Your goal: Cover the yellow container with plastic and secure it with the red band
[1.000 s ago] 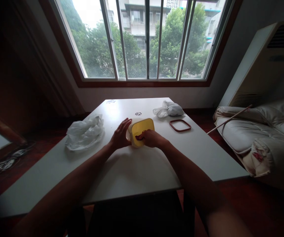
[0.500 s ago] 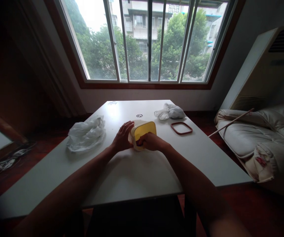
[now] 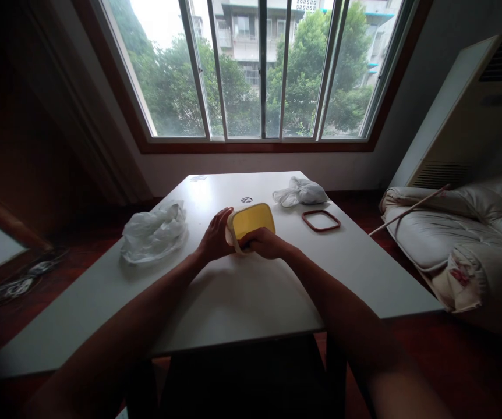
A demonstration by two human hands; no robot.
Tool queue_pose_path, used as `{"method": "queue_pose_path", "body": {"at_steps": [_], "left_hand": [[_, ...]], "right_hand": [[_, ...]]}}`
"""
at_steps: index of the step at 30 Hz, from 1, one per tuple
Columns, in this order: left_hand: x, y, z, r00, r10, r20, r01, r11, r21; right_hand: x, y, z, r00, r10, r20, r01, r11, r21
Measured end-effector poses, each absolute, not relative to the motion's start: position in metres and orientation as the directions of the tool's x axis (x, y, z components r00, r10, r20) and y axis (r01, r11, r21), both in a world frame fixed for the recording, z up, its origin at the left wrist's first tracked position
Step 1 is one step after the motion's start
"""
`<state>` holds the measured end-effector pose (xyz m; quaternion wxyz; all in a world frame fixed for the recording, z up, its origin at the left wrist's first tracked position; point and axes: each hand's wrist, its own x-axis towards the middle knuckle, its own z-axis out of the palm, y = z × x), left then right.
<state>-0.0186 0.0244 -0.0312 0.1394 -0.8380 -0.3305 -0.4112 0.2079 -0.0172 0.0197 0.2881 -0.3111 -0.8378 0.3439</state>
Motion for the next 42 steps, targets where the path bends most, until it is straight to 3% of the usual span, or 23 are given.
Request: {"method": "queue_pose_path", "body": {"at_steps": [10, 13, 20, 26, 30, 37, 42], "left_hand": [[-0.012, 0.021, -0.033, 0.442, 0.431, 0.786, 0.682, -0.731, 0.017], [-0.011, 0.020, -0.035, 0.439, 0.427, 0.791, 0.681, -0.732, 0.017], [-0.014, 0.020, -0.035, 0.444, 0.420, 0.792, 0.671, -0.741, 0.017], [-0.011, 0.019, -0.033, 0.435, 0.436, 0.788, 0.681, -0.732, 0.029], [-0.014, 0.020, -0.035, 0.441, 0.431, 0.787, 0.674, -0.738, 0.027], [-0.013, 0.017, -0.032, 0.483, 0.416, 0.770, 0.655, -0.755, -0.003], [-0.010, 0.015, -0.028, 0.487, 0.447, 0.751, 0.671, -0.741, 0.006]], "right_hand": [[0.202, -0.011, 0.014, -0.562, 0.745, 0.358, -0.065, 0.392, -0.918], [0.202, -0.012, 0.014, -0.570, 0.740, 0.356, -0.100, 0.368, -0.925], [0.209, -0.008, 0.007, -0.640, 0.704, 0.308, 0.171, 0.520, -0.837], [0.200, -0.006, 0.001, -0.533, 0.737, 0.415, -0.013, 0.483, -0.875], [0.197, -0.006, -0.001, -0.553, 0.725, 0.411, -0.020, 0.481, -0.876], [0.207, -0.006, 0.004, -0.682, 0.663, 0.307, 0.230, 0.593, -0.772], [0.208, -0.015, 0.016, -0.702, 0.654, 0.283, 0.398, 0.688, -0.607]]}}
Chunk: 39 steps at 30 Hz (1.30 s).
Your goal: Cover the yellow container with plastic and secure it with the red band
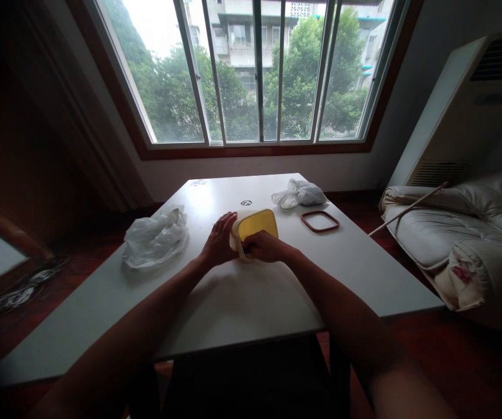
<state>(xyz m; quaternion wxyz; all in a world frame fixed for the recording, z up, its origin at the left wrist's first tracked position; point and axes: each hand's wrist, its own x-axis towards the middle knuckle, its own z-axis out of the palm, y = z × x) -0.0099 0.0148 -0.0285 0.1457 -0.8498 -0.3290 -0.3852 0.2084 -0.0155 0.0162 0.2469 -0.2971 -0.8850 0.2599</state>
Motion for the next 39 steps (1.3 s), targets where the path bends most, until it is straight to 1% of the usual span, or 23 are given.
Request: {"method": "queue_pose_path", "body": {"at_steps": [3, 6, 8, 11, 14, 19, 21, 23, 25, 27, 29, 31, 32, 35, 37, 39], "left_hand": [[-0.008, 0.014, -0.028, 0.492, 0.445, 0.748, 0.677, -0.736, -0.007], [-0.006, 0.012, -0.027, 0.509, 0.431, 0.745, 0.677, -0.735, -0.038], [-0.004, 0.010, -0.027, 0.526, 0.420, 0.739, 0.674, -0.736, -0.062], [-0.002, 0.008, -0.025, 0.538, 0.418, 0.732, 0.676, -0.733, -0.079], [-0.002, 0.007, -0.024, 0.511, 0.453, 0.730, 0.701, -0.712, -0.049], [-0.005, 0.008, -0.021, 0.463, 0.507, 0.727, 0.732, -0.682, 0.010], [-0.005, 0.007, -0.021, 0.471, 0.504, 0.724, 0.730, -0.683, 0.000], [-0.004, 0.007, -0.021, 0.499, 0.484, 0.719, 0.723, -0.690, -0.037], [-0.002, 0.006, -0.022, 0.535, 0.455, 0.712, 0.709, -0.700, -0.086], [0.000, 0.006, -0.023, 0.558, 0.434, 0.707, 0.698, -0.706, -0.118], [0.000, 0.007, -0.023, 0.559, 0.431, 0.708, 0.698, -0.706, -0.121], [-0.001, 0.007, -0.023, 0.536, 0.444, 0.717, 0.707, -0.701, -0.095], [-0.002, 0.008, -0.023, 0.518, 0.454, 0.725, 0.714, -0.696, -0.074], [-0.005, 0.008, -0.021, 0.478, 0.475, 0.739, 0.726, -0.688, -0.027], [-0.005, 0.007, -0.020, 0.484, 0.468, 0.740, 0.719, -0.694, -0.032], [-0.005, 0.006, -0.019, 0.502, 0.454, 0.736, 0.709, -0.704, -0.049]], "right_hand": [[0.209, -0.020, 0.022, -0.688, 0.692, 0.221, 0.534, 0.688, -0.491], [0.213, -0.020, 0.023, -0.631, 0.760, 0.155, 0.665, 0.633, -0.396], [0.216, -0.018, 0.021, -0.607, 0.784, 0.131, 0.713, 0.610, -0.346], [0.218, -0.014, 0.016, -0.609, 0.784, 0.122, 0.727, 0.613, -0.310], [0.217, -0.011, 0.012, -0.588, 0.790, 0.171, 0.743, 0.612, -0.273], [0.214, -0.009, 0.014, -0.504, 0.779, 0.374, 0.797, 0.586, -0.147], [0.215, -0.009, 0.016, -0.497, 0.773, 0.394, 0.803, 0.582, -0.127], [0.215, -0.011, 0.017, -0.508, 0.799, 0.321, 0.810, 0.570, -0.139], [0.216, -0.012, 0.019, -0.522, 0.833, 0.184, 0.818, 0.550, -0.171], [0.217, -0.014, 0.020, -0.529, 0.845, 0.079, 0.821, 0.533, -0.203], [0.217, -0.014, 0.020, -0.544, 0.838, 0.048, 0.812, 0.540, -0.223], [0.217, -0.012, 0.019, -0.541, 0.837, 0.084, 0.804, 0.544, -0.241], [0.217, -0.011, 0.017, -0.537, 0.834, 0.129, 0.796, 0.551, -0.248], [0.216, -0.004, 0.011, -0.530, 0.782, 0.329, 0.756, 0.611, -0.235], [0.214, 0.000, 0.007, -0.552, 0.723, 0.416, 0.721, 0.664, -0.198], [0.213, 0.003, 0.005, -0.568, 0.687, 0.453, 0.699, 0.693, -0.174]]}}
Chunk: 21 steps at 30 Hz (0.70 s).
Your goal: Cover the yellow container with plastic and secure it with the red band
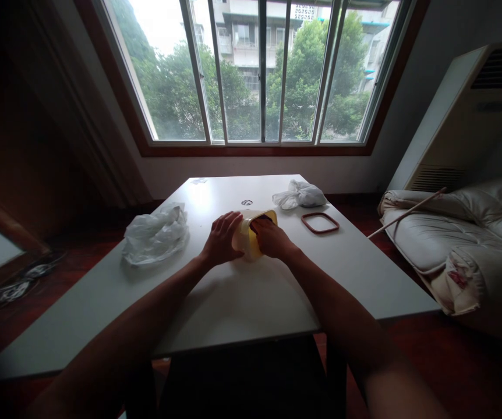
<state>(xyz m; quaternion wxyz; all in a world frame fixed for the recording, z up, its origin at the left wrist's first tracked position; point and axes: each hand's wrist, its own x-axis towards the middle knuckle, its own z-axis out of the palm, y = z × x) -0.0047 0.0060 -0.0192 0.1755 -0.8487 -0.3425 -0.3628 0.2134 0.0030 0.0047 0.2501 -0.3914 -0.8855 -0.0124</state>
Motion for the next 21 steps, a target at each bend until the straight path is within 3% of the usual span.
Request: {"method": "queue_pose_path", "body": {"at_steps": [4, 11, 17, 21], "left_hand": [[-0.0025, 0.0046, -0.0187, 0.535, 0.427, 0.729, 0.687, -0.722, -0.081], [0.0006, 0.0039, -0.0182, 0.597, 0.397, 0.697, 0.655, -0.742, -0.139], [-0.0016, 0.0056, -0.0187, 0.569, 0.428, 0.703, 0.671, -0.735, -0.096], [-0.0027, 0.0063, -0.0204, 0.568, 0.424, 0.705, 0.667, -0.739, -0.092]], "right_hand": [[0.2125, 0.0048, 0.0026, -0.569, 0.692, 0.443, 0.698, 0.692, -0.184], [0.2119, 0.0003, -0.0017, -0.603, 0.748, 0.277, 0.720, 0.660, -0.213], [0.2133, -0.0006, -0.0010, -0.669, 0.711, 0.215, 0.648, 0.700, -0.298], [0.2199, 0.0000, 0.0040, -0.631, 0.756, 0.173, 0.677, 0.645, -0.354]]}}
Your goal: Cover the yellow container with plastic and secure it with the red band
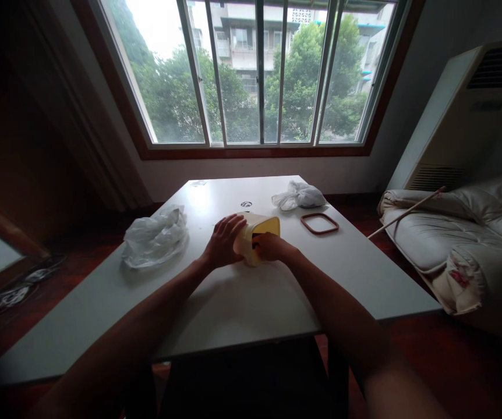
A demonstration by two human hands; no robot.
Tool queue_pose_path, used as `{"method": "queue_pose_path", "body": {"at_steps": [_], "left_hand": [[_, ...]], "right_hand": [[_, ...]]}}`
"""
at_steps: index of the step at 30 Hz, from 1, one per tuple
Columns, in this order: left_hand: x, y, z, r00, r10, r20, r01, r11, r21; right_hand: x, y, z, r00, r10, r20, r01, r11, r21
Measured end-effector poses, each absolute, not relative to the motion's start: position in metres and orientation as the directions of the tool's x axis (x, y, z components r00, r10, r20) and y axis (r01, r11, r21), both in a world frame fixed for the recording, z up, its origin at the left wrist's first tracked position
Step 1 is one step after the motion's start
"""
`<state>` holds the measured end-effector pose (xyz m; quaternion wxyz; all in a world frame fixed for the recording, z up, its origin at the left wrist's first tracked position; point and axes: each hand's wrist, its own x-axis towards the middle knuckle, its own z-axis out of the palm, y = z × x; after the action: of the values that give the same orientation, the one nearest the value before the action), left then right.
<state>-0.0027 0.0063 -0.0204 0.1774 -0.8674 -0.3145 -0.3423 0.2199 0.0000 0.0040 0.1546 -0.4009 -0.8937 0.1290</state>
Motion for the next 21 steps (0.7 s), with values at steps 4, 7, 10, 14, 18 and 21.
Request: {"method": "queue_pose_path", "body": {"at_steps": [4, 7, 10, 14, 18, 21], "left_hand": [[-0.004, 0.007, -0.022, 0.555, 0.407, 0.725, 0.667, -0.739, -0.095], [-0.005, 0.007, -0.021, 0.535, 0.419, 0.734, 0.676, -0.733, -0.074], [-0.005, 0.007, -0.020, 0.510, 0.451, 0.733, 0.694, -0.719, -0.040], [-0.005, 0.006, -0.019, 0.500, 0.456, 0.736, 0.696, -0.717, -0.029], [-0.004, 0.005, -0.020, 0.552, 0.430, 0.714, 0.673, -0.736, -0.077], [-0.002, 0.005, -0.021, 0.581, 0.408, 0.704, 0.658, -0.745, -0.111]], "right_hand": [[0.225, 0.000, 0.009, -0.700, 0.684, 0.207, 0.513, 0.682, -0.521], [0.222, -0.002, 0.011, -0.707, 0.667, 0.236, 0.414, 0.660, -0.627], [0.214, -0.007, 0.013, -0.633, 0.696, 0.339, 0.425, 0.679, -0.599], [0.208, -0.015, 0.015, -0.616, 0.709, 0.345, 0.550, 0.700, -0.456], [0.208, -0.020, 0.015, -0.658, 0.720, 0.218, 0.620, 0.683, -0.385], [0.210, -0.019, 0.016, -0.661, 0.726, 0.188, 0.602, 0.663, -0.446]]}}
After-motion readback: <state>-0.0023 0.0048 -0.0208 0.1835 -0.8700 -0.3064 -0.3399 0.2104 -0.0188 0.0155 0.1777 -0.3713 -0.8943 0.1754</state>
